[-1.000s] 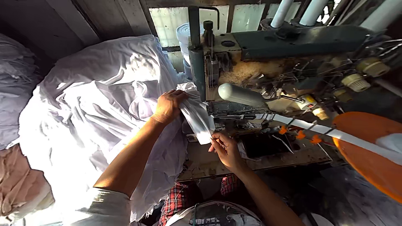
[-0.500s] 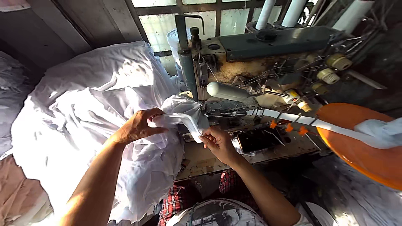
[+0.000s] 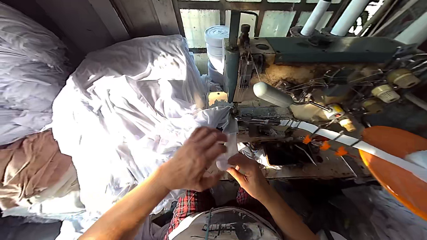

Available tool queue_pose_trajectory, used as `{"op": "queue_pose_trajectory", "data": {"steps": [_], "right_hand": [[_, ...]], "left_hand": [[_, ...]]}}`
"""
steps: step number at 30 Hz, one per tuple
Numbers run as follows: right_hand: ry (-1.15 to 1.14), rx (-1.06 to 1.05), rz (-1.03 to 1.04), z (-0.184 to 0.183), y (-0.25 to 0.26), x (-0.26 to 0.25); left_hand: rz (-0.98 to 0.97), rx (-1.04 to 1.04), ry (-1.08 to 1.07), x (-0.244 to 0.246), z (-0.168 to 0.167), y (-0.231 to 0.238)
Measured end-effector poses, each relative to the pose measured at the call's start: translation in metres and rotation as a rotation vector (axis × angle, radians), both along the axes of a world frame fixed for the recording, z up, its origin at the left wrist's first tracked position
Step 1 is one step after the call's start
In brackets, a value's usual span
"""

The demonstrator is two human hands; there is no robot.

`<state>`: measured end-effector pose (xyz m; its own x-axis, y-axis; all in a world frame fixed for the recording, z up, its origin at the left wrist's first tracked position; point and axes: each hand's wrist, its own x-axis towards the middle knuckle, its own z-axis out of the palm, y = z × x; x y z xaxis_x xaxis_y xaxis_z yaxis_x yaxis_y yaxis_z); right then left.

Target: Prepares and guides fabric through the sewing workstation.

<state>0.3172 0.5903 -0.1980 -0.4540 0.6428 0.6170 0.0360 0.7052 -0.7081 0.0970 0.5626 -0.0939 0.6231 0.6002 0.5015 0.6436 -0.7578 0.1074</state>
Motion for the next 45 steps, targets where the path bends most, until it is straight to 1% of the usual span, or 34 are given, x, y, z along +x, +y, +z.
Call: {"op": "queue_pose_trajectory", "data": {"steps": [1,3,6,10,13,15,17,20,23,27,30,31,33,35,36,37,38,39,40,42,44,45], "right_hand": [[0.064,-0.03,0.019,-0.003,0.0,0.002],[0.152,-0.045,0.028,-0.005,0.001,0.006],[0.218,-0.104,0.051,-0.004,0.004,0.014],[0.314,-0.232,0.037,-0.007,0.013,0.012],[0.327,-0.246,-0.022,-0.004,0.018,0.005],[0.337,-0.264,-0.027,0.0,0.021,0.001],[0.335,-0.273,-0.016,0.003,0.025,0.0],[0.314,-0.251,-0.023,0.005,0.034,-0.004],[0.274,-0.189,-0.083,0.007,0.044,-0.008],[0.28,-0.127,-0.122,0.012,0.057,-0.014],[0.271,-0.165,-0.144,0.018,0.065,-0.02],[0.27,-0.194,-0.155,0.02,0.066,-0.021],[0.291,-0.24,-0.146,0.021,0.065,-0.019],[0.282,-0.247,-0.099,0.021,0.064,-0.015],[0.266,-0.228,-0.087,0.019,0.064,-0.015],[0.253,-0.192,-0.089,0.017,0.065,-0.015],[0.238,-0.144,-0.103,0.014,0.067,-0.015],[0.224,-0.1,-0.114,0.011,0.068,-0.015],[0.205,-0.067,-0.123,0.009,0.068,-0.015],[0.143,0.0,-0.147,0.01,0.068,-0.014],[0.006,0.087,-0.199,0.016,0.064,-0.013],[-0.072,0.13,-0.229,0.019,0.06,-0.013]], "left_hand": [[-0.031,-0.041,0.087,0.004,-0.012,0.007],[-0.001,-0.016,0.221,0.005,-0.037,0.025],[0.119,0.097,0.213,0.0,-0.054,0.045],[0.171,0.153,0.158,0.016,-0.055,0.047],[0.144,0.286,0.087,0.027,-0.056,0.059],[0.104,0.34,0.057,0.027,-0.052,0.069],[0.089,0.349,0.052,0.025,-0.044,0.074],[0.112,0.262,0.093,0.021,-0.036,0.076],[0.161,0.215,0.143,0.021,-0.03,0.078],[0.318,0.077,0.208,0.023,-0.022,0.085],[0.417,0.001,0.252,0.023,-0.018,0.089],[0.405,-0.009,0.247,0.023,-0.015,0.085],[0.304,-0.032,0.196,0.026,-0.01,0.066],[0.211,-0.083,0.086,0.023,-0.009,0.042],[0.215,-0.094,0.01,0.015,-0.01,0.033],[0.257,-0.095,-0.049,0.001,-0.011,0.031],[0.329,-0.095,-0.098,-0.018,-0.013,0.034],[0.411,-0.14,-0.123,-0.039,-0.016,0.039],[0.47,-0.212,-0.12,-0.061,-0.02,0.045],[0.478,-0.284,-0.077,-0.09,-0.033,0.056],[0.471,-0.244,-0.036,-0.099,-0.042,0.056],[0.493,-0.234,-0.035,-0.1,-0.039,0.051]]}}
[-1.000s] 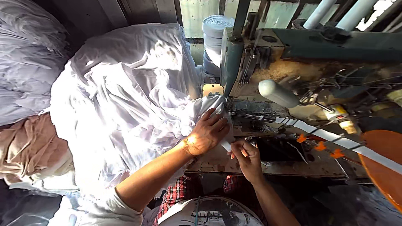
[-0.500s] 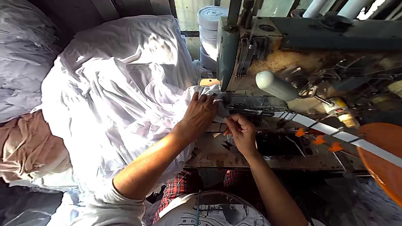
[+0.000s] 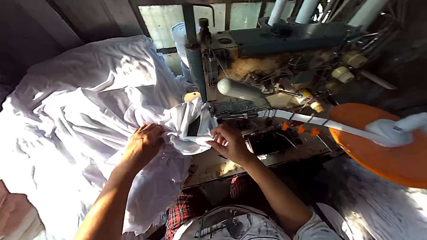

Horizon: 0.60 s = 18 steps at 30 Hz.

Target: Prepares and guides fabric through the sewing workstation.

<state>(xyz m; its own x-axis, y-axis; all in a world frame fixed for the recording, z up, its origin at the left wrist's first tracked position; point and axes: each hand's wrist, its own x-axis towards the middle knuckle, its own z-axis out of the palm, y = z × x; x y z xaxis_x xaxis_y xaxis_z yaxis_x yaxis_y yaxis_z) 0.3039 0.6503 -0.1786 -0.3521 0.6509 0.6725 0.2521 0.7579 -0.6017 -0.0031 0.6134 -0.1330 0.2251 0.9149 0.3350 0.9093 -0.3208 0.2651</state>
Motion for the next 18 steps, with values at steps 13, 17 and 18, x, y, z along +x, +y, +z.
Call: {"op": "queue_pose_trajectory", "data": {"steps": [13,17,18], "right_hand": [[-0.245,-0.044,0.064,-0.003,-0.046,-0.014],[-0.094,0.033,0.066,-0.012,-0.047,-0.012],[-0.056,0.048,0.062,-0.012,-0.045,-0.011]], "left_hand": [[-0.239,0.369,-0.091,0.047,0.038,-0.096],[-0.083,0.382,-0.15,0.021,0.042,-0.095],[-0.078,0.375,-0.174,0.014,0.043,-0.094]]}}
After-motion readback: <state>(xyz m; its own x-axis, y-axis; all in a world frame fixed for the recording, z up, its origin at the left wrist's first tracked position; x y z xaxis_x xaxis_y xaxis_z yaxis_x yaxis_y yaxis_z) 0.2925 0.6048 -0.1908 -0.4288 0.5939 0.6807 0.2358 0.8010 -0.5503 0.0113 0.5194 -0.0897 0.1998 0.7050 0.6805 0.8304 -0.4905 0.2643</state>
